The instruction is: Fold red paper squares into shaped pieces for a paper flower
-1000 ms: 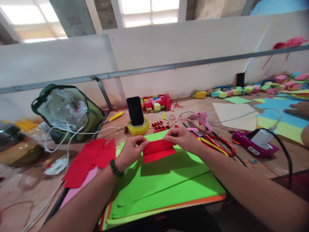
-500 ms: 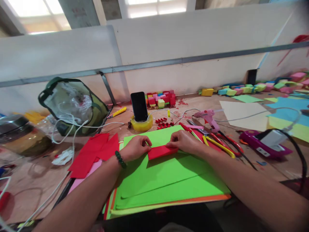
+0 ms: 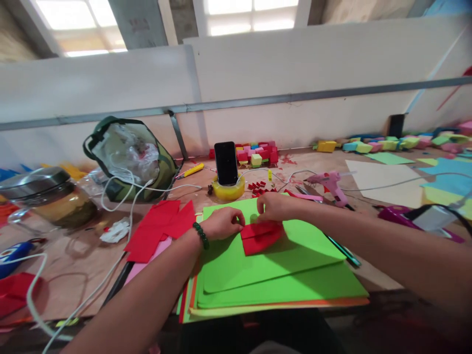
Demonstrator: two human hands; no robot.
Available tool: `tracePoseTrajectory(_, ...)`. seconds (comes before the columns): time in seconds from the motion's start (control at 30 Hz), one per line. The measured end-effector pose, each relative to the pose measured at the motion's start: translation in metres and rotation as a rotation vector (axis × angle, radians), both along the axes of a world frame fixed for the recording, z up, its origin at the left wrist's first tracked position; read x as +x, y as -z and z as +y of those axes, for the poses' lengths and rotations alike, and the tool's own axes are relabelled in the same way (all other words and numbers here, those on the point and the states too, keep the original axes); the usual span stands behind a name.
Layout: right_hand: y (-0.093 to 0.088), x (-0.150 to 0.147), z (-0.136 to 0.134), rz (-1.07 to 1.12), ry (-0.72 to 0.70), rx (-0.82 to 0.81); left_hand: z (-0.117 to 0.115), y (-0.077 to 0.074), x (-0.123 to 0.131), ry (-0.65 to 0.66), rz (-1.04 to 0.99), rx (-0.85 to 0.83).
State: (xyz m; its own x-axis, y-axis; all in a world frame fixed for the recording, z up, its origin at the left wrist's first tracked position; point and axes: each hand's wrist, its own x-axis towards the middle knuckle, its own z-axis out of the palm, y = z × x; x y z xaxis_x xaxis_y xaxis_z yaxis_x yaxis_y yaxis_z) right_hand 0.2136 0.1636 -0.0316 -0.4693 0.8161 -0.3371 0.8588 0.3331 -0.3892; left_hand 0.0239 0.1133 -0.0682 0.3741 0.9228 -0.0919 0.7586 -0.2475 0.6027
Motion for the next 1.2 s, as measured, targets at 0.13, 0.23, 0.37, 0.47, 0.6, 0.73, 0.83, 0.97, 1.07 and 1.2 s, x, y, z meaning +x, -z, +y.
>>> tracePoseTrajectory(0.13,0.004,-0.019,0.002,-0.012,-0.03,-0.236,-0.003,-0.002,0.002,-0.02,0.064,0.028)
tracePoseTrajectory(0.23,0.005,-0.024,0.004,-0.004,-0.026,-0.27,-0.003,-0.004,0.003,-0.021,0.094,0.029)
tracePoseTrajectory(0.37,0.008,-0.024,0.003,0.04,-0.012,-0.271,-0.003,-0.003,0.003,-0.017,0.117,0.029)
tracePoseTrajectory(0.47,0.013,-0.023,0.001,0.079,0.005,-0.277,-0.003,-0.003,0.004,-0.022,0.128,0.026)
tracePoseTrajectory(0.6,0.016,-0.016,-0.001,0.108,0.043,-0.262,-0.004,-0.003,0.004,-0.027,0.142,0.023)
tracePoseTrajectory(0.73,0.016,0.007,0.002,0.128,0.09,-0.215,-0.004,-0.001,0.003,-0.026,0.157,0.025)
tracePoseTrajectory(0.83,0.016,0.03,0.002,0.135,0.12,-0.164,-0.004,0.0,0.003,-0.023,0.177,0.028)
tracePoseTrajectory(0.97,0.018,0.049,-0.001,0.126,0.15,-0.112,-0.007,-0.003,0.005,-0.008,0.225,0.052)
tracePoseTrajectory(1.07,0.021,0.052,-0.002,0.111,0.147,-0.082,-0.015,-0.009,0.009,0.019,0.291,0.145)
tracePoseTrajectory(1.2,0.023,0.05,0.001,0.08,0.117,-0.049,-0.029,-0.013,0.014,0.115,0.384,0.291)
